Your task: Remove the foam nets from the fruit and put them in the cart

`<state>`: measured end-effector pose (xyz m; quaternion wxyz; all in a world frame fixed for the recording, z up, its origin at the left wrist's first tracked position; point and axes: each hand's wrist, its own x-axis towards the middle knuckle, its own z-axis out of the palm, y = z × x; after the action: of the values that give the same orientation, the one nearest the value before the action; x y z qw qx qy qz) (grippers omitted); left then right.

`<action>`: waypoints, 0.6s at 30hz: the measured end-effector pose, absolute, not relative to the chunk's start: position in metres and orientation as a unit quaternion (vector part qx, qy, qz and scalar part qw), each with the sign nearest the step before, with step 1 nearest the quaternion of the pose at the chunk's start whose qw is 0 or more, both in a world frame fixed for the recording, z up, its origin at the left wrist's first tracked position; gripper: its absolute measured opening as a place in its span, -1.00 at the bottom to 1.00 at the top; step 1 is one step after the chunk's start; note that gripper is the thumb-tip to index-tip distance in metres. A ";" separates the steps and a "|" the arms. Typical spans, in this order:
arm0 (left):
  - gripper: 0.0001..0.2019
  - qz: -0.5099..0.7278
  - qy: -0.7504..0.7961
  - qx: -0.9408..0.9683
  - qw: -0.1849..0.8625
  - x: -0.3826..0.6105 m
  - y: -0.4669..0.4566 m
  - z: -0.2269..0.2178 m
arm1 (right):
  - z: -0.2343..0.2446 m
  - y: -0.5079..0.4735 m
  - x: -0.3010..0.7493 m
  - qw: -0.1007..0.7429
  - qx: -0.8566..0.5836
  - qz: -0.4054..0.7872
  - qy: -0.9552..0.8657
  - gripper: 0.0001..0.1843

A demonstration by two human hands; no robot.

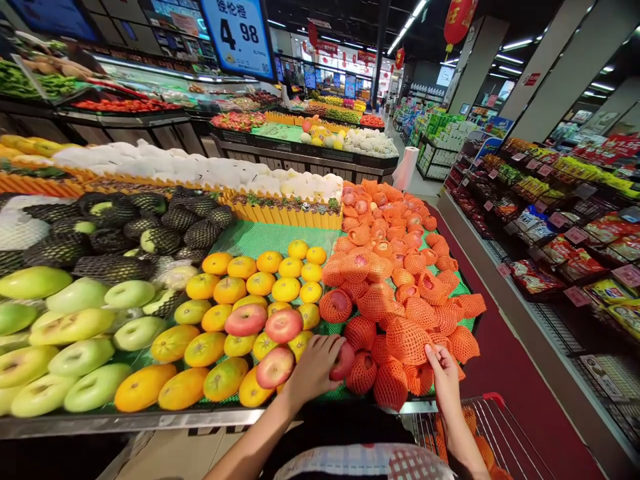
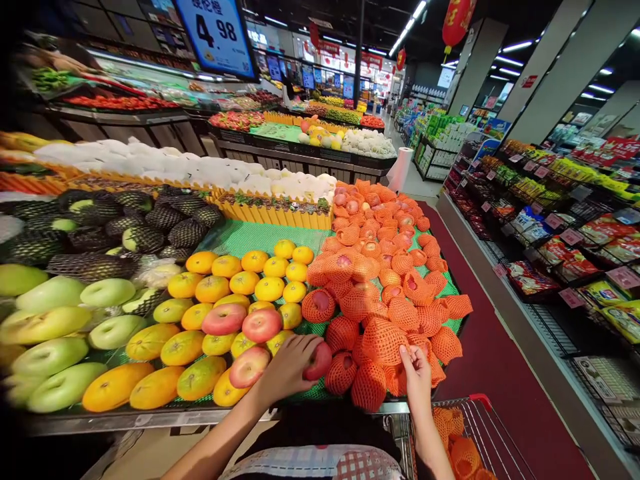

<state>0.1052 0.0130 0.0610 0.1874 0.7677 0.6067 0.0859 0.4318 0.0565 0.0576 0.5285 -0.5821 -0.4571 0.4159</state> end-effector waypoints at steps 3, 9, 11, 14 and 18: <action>-0.22 0.014 0.617 0.767 0.175 0.107 0.036 0.043 | 0.057 0.041 0.446 0.540 -0.588 0.399 -0.451 -0.35; -0.16 -0.056 0.652 0.742 0.146 0.107 0.055 0.016 | 0.049 0.003 0.479 0.545 -0.614 0.398 -0.411 -0.38; -0.21 -0.065 0.668 0.729 0.135 0.110 0.052 0.009 | 0.045 -0.009 0.490 0.550 -0.622 0.390 -0.399 -0.38; -0.35 -0.061 0.712 0.693 0.093 0.119 0.042 0.002 | 0.039 -0.022 0.508 0.552 -0.639 0.372 -0.386 -0.38; -0.51 -0.048 0.758 0.649 0.039 0.136 0.036 -0.003 | 0.037 -0.036 0.542 0.558 -0.667 0.334 -0.364 -0.35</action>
<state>0.1361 0.0357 -0.0029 0.0390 0.6491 0.7582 -0.0477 0.5417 -0.0362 0.0374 0.5580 -0.6665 -0.3642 0.3342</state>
